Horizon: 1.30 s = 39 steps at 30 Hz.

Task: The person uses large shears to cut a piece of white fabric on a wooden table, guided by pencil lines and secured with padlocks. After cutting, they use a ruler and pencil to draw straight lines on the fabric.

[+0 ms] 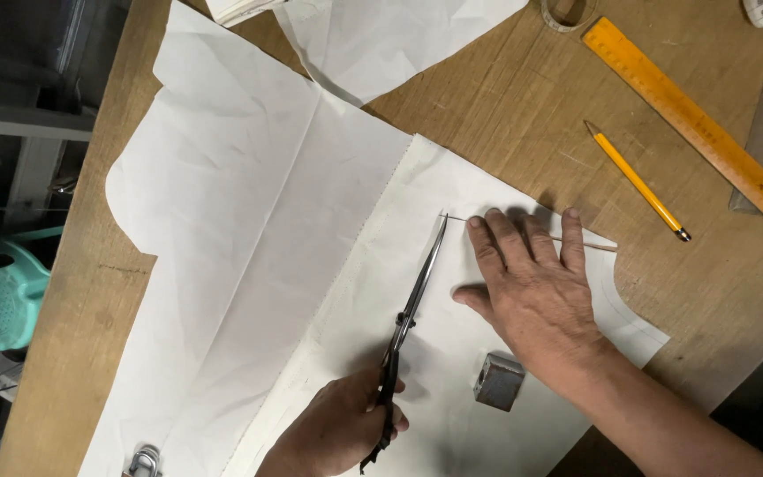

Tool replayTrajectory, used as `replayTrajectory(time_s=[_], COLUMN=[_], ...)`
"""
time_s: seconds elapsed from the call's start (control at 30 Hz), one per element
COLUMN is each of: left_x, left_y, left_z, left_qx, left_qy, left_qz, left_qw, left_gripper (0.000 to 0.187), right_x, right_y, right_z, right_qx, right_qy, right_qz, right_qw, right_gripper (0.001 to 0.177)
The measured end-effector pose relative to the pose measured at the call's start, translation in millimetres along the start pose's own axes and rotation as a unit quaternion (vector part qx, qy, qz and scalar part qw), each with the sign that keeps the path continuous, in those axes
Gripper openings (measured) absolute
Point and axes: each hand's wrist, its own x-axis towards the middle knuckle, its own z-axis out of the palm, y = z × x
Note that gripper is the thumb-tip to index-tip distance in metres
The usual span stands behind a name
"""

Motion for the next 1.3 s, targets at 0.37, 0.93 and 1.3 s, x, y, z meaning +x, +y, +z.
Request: replayTrajectory(time_s=[0.37, 0.93, 1.3], left_x=[14.3, -61.7, -67.7], left_y=[-10.1, -111.8, -264.6], left_z=[9.6, 92.7, 252.1], left_qx=[-0.123, -0.237, -0.587], left_qy=[0.012, -0.044, 0.032], left_qz=[0.001, 0.053, 0.087], left_qw=[0.992, 0.969, 0.804], left_gripper=[0.035, 0.042, 0.051], right_x=[-3.8, 84.3, 8.7], right_y=[0.3, -3.4, -228.5], right_z=[7.2, 23.8, -33.7], right_qx=[0.038, 0.159, 0.174], right_qy=[0.007, 0.038, -0.005], right_qz=[0.015, -0.189, -0.455], right_qw=[0.999, 0.968, 0.873], right_gripper=[0.089, 0.059, 0.045])
